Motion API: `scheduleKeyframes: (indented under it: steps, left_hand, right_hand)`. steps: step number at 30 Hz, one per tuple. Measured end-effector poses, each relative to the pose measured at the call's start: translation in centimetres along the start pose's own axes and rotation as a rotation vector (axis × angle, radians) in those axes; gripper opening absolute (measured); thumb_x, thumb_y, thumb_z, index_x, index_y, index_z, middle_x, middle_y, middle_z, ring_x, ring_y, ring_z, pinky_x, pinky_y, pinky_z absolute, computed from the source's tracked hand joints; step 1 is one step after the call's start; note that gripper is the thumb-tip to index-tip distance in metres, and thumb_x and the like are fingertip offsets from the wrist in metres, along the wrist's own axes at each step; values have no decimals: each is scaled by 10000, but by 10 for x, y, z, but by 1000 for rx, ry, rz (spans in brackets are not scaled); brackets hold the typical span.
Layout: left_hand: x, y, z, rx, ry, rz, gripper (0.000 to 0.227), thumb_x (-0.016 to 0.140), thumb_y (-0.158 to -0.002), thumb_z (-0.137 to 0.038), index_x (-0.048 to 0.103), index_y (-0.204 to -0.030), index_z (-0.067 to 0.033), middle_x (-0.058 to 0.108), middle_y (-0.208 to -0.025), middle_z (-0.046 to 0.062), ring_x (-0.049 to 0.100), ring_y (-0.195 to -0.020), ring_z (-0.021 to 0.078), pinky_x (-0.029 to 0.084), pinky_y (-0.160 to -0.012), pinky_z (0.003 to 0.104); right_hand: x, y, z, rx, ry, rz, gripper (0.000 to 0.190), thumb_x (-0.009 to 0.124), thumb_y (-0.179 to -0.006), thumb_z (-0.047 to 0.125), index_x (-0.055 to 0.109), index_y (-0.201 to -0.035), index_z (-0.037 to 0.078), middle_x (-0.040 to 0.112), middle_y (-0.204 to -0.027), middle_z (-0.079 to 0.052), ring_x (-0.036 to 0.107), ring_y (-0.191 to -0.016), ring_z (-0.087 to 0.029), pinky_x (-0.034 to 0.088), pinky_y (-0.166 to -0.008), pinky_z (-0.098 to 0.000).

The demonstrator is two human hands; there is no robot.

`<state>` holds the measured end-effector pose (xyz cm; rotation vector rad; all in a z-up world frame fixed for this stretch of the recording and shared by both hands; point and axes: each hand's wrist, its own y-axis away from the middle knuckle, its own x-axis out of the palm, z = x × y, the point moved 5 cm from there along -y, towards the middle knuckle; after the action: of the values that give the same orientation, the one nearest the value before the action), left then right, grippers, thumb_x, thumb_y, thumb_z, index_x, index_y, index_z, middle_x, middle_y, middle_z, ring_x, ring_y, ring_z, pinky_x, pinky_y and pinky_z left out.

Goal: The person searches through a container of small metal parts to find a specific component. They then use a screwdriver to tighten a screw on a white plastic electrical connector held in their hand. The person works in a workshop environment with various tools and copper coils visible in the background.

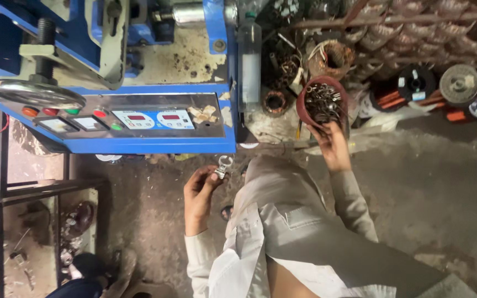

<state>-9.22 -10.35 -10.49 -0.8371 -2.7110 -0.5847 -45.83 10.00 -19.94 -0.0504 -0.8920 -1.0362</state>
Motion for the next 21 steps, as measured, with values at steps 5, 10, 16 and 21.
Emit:
scheduleKeyframes:
  steps: [5, 10, 16, 21]
  left_hand:
    - [5, -5, -8, 9, 106, 23, 274, 683, -955, -72, 650, -1194, 58, 722, -1048, 126, 732, -954, 241, 610, -879, 377]
    - [15, -12, -14, 51, 110, 58, 250, 676, -969, -72, 639, -1173, 68, 714, -1066, 136, 737, -968, 259, 616, -877, 399]
    - [15, 0, -9, 132, 116, 7, 270, 674, -967, -65, 651, -1195, 77, 723, -1067, 148, 741, -960, 260, 617, -875, 393]
    - [6, 24, 5, 152, 102, -93, 290, 674, -964, -52, 658, -1214, 93, 733, -1061, 167, 734, -972, 245, 614, -899, 391]
  right_hand:
    - [111, 29, 125, -226, 232, 94, 609, 582, -901, 50, 431, -1491, 64, 546, -1450, -163, 650, -1092, -246, 615, -934, -383]
    - [190, 28, 244, -391, 330, 290, 450, 615, -957, 97, 512, -1389, 31, 575, -1413, -162, 674, -1158, -278, 618, -962, -405]
    - [204, 20, 258, -561, 636, 309, 415, 633, -961, 88, 537, -1360, 25, 590, -1375, -164, 675, -1142, -282, 609, -960, -403]
    - [221, 1, 280, -642, 885, 248, 386, 648, -964, 80, 558, -1335, 20, 603, -1344, -165, 676, -1129, -285, 602, -959, -402]
